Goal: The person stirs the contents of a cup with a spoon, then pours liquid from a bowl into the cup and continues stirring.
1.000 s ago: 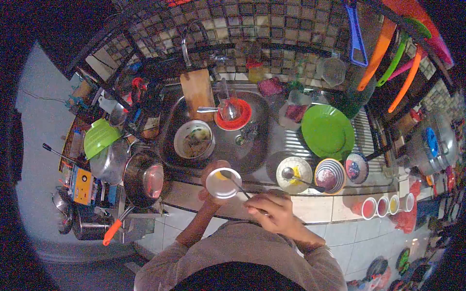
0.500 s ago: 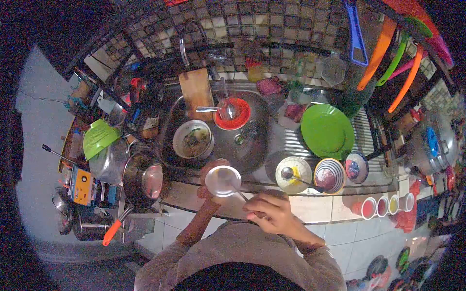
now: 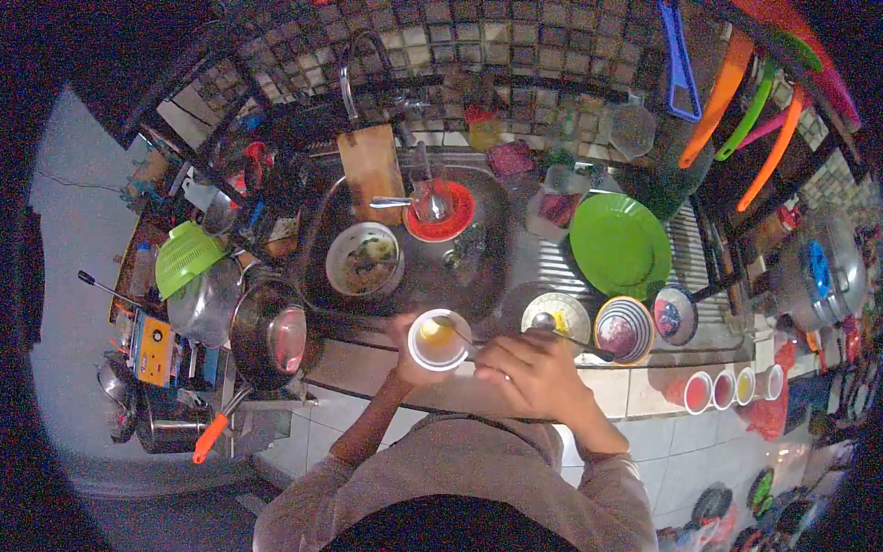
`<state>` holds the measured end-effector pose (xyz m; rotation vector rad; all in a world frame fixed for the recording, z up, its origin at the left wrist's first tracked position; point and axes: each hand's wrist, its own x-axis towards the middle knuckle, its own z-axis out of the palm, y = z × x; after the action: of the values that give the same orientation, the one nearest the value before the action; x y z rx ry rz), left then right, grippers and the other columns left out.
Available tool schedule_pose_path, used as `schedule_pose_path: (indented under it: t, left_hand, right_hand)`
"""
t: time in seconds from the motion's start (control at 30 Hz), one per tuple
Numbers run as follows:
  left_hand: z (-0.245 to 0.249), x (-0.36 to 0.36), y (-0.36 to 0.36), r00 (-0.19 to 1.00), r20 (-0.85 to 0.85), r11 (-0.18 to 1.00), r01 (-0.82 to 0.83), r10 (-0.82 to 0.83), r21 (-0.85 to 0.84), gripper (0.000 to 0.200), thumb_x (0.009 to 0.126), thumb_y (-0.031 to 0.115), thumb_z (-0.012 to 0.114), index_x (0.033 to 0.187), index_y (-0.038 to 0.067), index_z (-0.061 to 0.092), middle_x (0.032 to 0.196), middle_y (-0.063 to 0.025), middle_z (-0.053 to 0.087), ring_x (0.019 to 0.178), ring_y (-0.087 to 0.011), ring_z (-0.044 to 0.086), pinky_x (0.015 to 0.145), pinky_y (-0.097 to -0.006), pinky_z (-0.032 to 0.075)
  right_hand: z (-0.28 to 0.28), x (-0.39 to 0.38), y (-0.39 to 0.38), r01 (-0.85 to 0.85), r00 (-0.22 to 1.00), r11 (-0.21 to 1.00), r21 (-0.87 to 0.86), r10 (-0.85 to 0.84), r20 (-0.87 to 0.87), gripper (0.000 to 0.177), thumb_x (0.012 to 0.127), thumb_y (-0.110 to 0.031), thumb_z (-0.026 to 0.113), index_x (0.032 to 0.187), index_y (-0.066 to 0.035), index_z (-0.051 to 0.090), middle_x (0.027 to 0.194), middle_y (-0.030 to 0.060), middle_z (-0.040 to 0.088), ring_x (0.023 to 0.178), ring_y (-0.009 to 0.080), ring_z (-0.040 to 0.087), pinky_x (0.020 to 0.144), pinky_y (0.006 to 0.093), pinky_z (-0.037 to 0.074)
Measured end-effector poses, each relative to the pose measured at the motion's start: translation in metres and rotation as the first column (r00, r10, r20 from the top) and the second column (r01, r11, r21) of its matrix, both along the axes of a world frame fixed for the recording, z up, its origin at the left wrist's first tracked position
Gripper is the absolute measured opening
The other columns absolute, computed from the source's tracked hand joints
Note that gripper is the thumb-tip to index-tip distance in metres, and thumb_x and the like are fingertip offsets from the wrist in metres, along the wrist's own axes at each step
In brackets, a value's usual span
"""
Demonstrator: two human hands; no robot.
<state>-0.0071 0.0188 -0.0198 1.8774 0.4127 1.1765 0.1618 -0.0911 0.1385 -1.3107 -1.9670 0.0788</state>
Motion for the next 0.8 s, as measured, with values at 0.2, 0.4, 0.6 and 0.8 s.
schedule_pose_path:
  t: [0.2, 0.4, 0.6, 0.8]
  left_hand:
    - [0.038, 0.002, 0.005, 0.987, -0.153, 0.962, 0.089, -0.051, 0.259, 0.076, 0.046, 0.01, 0.077, 0.108, 0.008, 0.034, 0.099, -0.0164, 0.05, 0.09, -0.0311, 0.05, 0.08, -0.0428, 0.036]
    - [0.068, 0.006, -0.005, 0.964, -0.265, 0.916, 0.08, 0.03, 0.394, 0.062, 0.049, 0.011, 0.072, 0.105, 0.009, 0.045, 0.098, -0.0121, 0.054, 0.089, -0.0305, 0.05, 0.079, -0.0435, 0.036]
    - [0.079, -0.004, -0.007, 0.895, -0.445, 0.925, 0.151, 0.021, 0.348, 0.061, 0.052, 0.012, 0.07, 0.107, 0.011, 0.045, 0.103, -0.0068, 0.054, 0.093, -0.0254, 0.049, 0.082, -0.0413, 0.034]
    - [0.095, -0.013, -0.002, 0.797, -0.591, 0.85, 0.223, 0.122, 0.477, 0.061, 0.049, 0.015, 0.071, 0.106, 0.012, 0.047, 0.108, -0.0069, 0.051, 0.096, -0.0248, 0.048, 0.082, -0.0407, 0.034]
  right_hand:
    - [0.0, 0.014, 0.008, -0.039, 0.999, 0.994, -0.106, 0.037, -0.023, 0.015, 0.075, -0.022, 0.055, 0.073, -0.007, 0.056, 0.072, 0.0065, 0.057, 0.059, 0.0236, 0.056, 0.052, 0.0328, 0.042]
    - [-0.013, 0.0, 0.008, 0.19, 0.973, 0.977, -0.093, -0.2, -0.117, 0.018, 0.079, -0.02, 0.051, 0.069, -0.006, 0.054, 0.066, 0.0074, 0.056, 0.056, 0.0239, 0.055, 0.051, 0.0316, 0.042]
    - [-0.051, 0.007, 0.01, 0.075, 0.602, 0.885, -0.459, -0.407, -0.687, 0.031, 0.088, -0.025, 0.04, 0.065, -0.004, 0.049, 0.059, 0.005, 0.051, 0.046, 0.013, 0.048, 0.044, 0.0253, 0.037]
    - [-0.077, -0.009, 0.006, -0.013, 0.232, 0.94, -0.341, -0.329, -0.915, 0.029, 0.088, -0.028, 0.039, 0.069, -0.007, 0.042, 0.055, 0.0039, 0.046, 0.043, 0.0115, 0.044, 0.039, 0.0215, 0.032]
